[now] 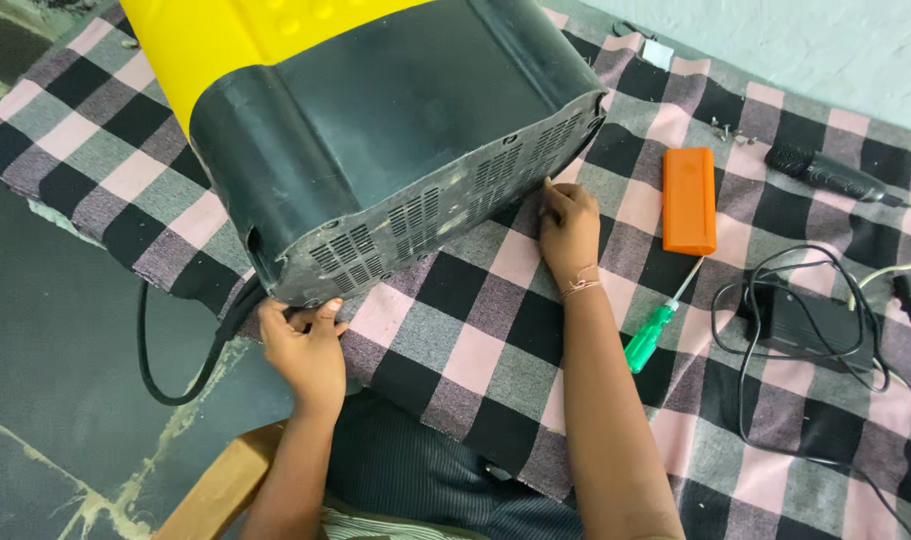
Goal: The person uses a green screwdriver to tighten screws on the back panel of a yellow and black electronic device. They then reattach the back cover and secure it with additional screws.
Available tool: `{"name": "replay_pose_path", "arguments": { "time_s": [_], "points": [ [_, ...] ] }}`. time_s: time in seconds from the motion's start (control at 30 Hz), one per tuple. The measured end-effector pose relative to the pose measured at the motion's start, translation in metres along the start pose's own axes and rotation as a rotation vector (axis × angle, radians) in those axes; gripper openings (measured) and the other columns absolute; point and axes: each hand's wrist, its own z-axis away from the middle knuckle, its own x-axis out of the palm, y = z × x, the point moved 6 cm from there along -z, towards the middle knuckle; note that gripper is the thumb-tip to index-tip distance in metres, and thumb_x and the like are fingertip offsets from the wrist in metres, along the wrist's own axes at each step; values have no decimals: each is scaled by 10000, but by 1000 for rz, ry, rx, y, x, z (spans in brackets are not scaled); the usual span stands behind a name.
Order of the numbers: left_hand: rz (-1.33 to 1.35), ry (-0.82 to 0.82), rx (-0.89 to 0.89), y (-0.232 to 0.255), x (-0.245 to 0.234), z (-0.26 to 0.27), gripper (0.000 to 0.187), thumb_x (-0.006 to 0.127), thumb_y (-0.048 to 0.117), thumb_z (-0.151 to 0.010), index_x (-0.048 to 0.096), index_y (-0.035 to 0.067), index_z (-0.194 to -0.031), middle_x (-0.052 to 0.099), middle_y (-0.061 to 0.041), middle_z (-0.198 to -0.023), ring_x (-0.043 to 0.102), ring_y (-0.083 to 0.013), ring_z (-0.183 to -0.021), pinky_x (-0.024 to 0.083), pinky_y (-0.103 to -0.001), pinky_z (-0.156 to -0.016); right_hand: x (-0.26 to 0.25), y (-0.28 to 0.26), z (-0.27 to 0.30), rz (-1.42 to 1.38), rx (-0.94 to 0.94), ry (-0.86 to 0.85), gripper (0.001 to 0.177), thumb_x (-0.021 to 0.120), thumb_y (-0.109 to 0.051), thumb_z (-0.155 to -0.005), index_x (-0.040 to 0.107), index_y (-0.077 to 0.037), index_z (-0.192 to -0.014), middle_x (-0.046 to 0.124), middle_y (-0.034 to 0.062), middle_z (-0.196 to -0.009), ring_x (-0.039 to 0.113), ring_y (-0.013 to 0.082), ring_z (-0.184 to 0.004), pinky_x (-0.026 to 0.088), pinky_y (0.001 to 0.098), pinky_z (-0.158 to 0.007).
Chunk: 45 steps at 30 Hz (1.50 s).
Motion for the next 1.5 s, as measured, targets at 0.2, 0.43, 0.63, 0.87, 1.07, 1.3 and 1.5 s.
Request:
{"name": "replay_pose_path", "arguments": {
  "time_s": [0.2,0.43,0.63,0.87,1.07,1.3,1.5],
  "points": [
    [-38,16,-41,-16,0,-1,405,806,-8,-912,467,-23,-1134,680,-123,-953,697,-136,-756,617,-286,-656,3,-2,2,-18,13,-44,360,739,25,-824,747,-3,-1183,713,130,-1072,639,326,-944,529,414,-854],
    [65,34,-61,-18,5,-5,374,765,-46,-874,482,-17,-1118,652,-104,-1013,680,-128,-813,642,-275,-659,-4,-7,-1,-17,41,-45,305,723,-46,-891,754,-15,-1193,738,157,-1057,669,338,-953,525,406,-860],
    [88,-32,-60,-24,4,-3,377,766,-32,-896,491,-7,-1153,629,-73,-972,641,-101,-810,646,-262,-670,-3,3,0,6,55,-32,249,753,-76,-910,761,-29,-1155,739,154,-1030,695,329,-936,540,400,-847],
    [139,-7,-54,-22,6,-3,421,801,38,-869,502,-2,-1162,640,-70,-993,621,-83,-750,629,-253,-609,0,4,1,-62,42,-39,354,747,-42,-882,728,9,-1232,747,152,-1060,712,293,-961,546,363,-868],
    [154,39,-134,-30,8,-7,424,804,44,-870,492,-4,-1154,660,-65,-973,618,-74,-733,599,-240,-582,3,9,1,-108,85,-44,336,743,-39,-908,724,11,-1240,745,150,-1065,734,255,-942,563,330,-850],
    [45,84,-38,-25,11,-6,454,839,39,-903,479,-5,-1176,633,-69,-970,586,-97,-698,524,-245,-619,4,12,2,-157,119,-49,317,733,-46,-941,714,12,-1252,743,146,-1069,737,222,-927,564,313,-842],
    [106,131,-132,-28,4,-3,558,863,61,-798,456,14,-1176,601,-58,-920,602,-108,-696,549,-252,-644,2,7,4,-164,126,-50,331,727,-55,-939,712,6,-1263,737,149,-1072,734,221,-936,562,312,-838]
  ]
}}
